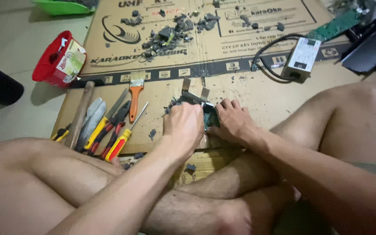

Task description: The person sits on the floor and uses a screwdriver to disassemble a small electronic device, removing screws and separating components. They manipulate the device and its parts with their hands, occasionally using the screwdriver to pry or adjust pieces.

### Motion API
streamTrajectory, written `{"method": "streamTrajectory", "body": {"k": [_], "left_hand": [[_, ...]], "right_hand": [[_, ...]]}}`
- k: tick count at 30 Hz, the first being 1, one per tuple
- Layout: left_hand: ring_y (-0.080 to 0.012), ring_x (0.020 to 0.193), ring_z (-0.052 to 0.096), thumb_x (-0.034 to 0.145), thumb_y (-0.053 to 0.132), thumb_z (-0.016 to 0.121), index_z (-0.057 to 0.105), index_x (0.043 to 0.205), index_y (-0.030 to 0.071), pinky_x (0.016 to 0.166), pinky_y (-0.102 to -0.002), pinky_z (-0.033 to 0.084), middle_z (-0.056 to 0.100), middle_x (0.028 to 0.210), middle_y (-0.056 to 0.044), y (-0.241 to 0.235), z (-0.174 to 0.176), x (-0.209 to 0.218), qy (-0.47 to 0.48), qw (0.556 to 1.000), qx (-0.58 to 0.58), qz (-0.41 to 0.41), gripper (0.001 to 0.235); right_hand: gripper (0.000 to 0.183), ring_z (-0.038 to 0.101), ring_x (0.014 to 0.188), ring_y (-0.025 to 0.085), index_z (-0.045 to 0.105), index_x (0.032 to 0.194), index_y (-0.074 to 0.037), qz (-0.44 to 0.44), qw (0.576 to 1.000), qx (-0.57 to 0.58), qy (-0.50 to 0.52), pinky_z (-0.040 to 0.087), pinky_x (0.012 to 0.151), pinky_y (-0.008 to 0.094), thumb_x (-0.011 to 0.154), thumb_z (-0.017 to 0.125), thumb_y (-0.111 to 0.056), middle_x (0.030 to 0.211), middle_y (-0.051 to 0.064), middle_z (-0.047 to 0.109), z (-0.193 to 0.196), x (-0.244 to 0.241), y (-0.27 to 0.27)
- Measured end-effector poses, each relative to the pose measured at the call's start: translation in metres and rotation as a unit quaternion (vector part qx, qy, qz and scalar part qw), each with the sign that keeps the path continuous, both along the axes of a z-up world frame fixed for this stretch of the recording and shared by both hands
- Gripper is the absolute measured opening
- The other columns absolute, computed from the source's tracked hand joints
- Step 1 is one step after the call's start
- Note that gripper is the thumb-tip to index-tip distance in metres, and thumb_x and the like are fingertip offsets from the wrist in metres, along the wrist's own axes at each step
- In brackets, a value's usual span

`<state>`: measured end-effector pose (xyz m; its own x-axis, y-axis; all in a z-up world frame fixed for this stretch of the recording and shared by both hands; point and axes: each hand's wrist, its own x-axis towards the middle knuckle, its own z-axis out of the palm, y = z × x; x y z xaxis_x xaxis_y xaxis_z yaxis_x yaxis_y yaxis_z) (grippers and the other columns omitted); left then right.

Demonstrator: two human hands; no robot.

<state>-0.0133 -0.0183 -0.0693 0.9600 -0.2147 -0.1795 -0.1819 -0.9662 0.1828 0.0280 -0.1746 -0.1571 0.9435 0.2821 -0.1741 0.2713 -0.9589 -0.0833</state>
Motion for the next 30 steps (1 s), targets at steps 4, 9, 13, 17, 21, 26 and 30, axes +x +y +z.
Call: {"method": "streamTrajectory", "body": {"k": [4, 9, 13, 17, 21, 26, 30], "left_hand": [[-0.0451, 0.097, 0.072, 0.091, 0.002, 0.052, 0.074, 0.1, -0.007, 0.073, -0.057, 0.06, 0.073, 0.092, -0.026, -0.017, 0.015, 0.015, 0.017, 1.0, 0.008, 0.018, 0.026], [-0.0452, 0.111, 0.068, 0.092, 0.017, 0.051, 0.075, 0.105, -0.001, 0.081, -0.065, 0.056, 0.073, 0.106, -0.023, -0.024, -0.003, 0.06, 0.055, 0.995, -0.047, 0.075, 0.032], [-0.0464, 0.113, 0.067, 0.092, 0.01, 0.052, 0.074, 0.104, -0.003, 0.084, -0.062, 0.056, 0.074, 0.104, -0.024, -0.023, 0.007, 0.021, 0.073, 0.993, -0.052, 0.077, 0.028], [-0.0428, 0.096, 0.072, 0.09, -0.001, 0.052, 0.075, 0.099, -0.004, 0.074, -0.056, 0.06, 0.074, 0.094, -0.021, -0.031, 0.004, -0.008, 0.045, 0.998, 0.031, -0.014, 0.025], [-0.0437, 0.102, 0.072, 0.091, 0.002, 0.059, 0.075, 0.102, -0.004, 0.075, -0.057, 0.059, 0.075, 0.097, -0.023, -0.025, -0.012, -0.017, 0.074, 0.997, 0.028, 0.02, 0.021], [-0.0468, 0.105, 0.07, 0.089, 0.005, 0.058, 0.075, 0.103, -0.005, 0.079, -0.059, 0.059, 0.074, 0.1, -0.027, -0.001, 0.013, -0.014, 0.055, 0.998, -0.013, 0.029, 0.024], [-0.047, 0.1, 0.071, 0.088, 0.003, 0.051, 0.074, 0.099, -0.006, 0.078, -0.06, 0.058, 0.074, 0.093, -0.026, 0.007, 0.026, 0.001, 0.037, 0.999, -0.008, -0.006, 0.027]], "right_hand": [[0.066, 0.044, 0.128, 0.03, 0.052, 0.132, -0.017, 0.004, 1.0, -0.02, 0.006, 0.049, 0.098, 0.053, 0.087, 0.062, -0.063, 0.13, 0.007, 0.045, -0.016, 0.013, -0.002], [0.074, 0.045, 0.129, 0.03, 0.055, 0.133, -0.016, -0.012, 1.0, -0.024, 0.011, 0.049, 0.1, 0.051, 0.084, 0.059, -0.071, 0.132, 0.007, 0.046, -0.009, 0.001, 0.0], [0.072, 0.043, 0.132, 0.031, 0.053, 0.139, -0.019, -0.002, 0.999, -0.041, 0.015, 0.048, 0.102, 0.053, 0.086, 0.061, -0.066, 0.135, 0.007, 0.044, -0.015, 0.012, 0.0], [0.06, 0.042, 0.131, 0.03, 0.053, 0.135, -0.018, -0.014, 0.999, -0.028, 0.015, 0.048, 0.101, 0.052, 0.092, 0.053, -0.06, 0.134, 0.006, 0.044, -0.016, 0.003, 0.0], [0.065, 0.042, 0.132, 0.03, 0.052, 0.138, -0.018, -0.004, 1.0, -0.023, 0.019, 0.047, 0.102, 0.05, 0.09, 0.055, -0.061, 0.133, 0.006, 0.043, -0.008, 0.002, -0.002], [0.075, 0.042, 0.135, 0.033, 0.048, 0.144, -0.015, 0.0, 0.999, -0.001, 0.04, 0.046, 0.106, 0.054, 0.088, 0.06, -0.063, 0.137, 0.009, 0.044, 0.003, -0.005, -0.001], [0.079, 0.041, 0.136, 0.033, 0.045, 0.146, -0.017, -0.01, 0.999, -0.013, 0.044, 0.046, 0.106, 0.054, 0.085, 0.062, -0.065, 0.139, 0.007, 0.043, 0.016, -0.008, 0.004]]}}
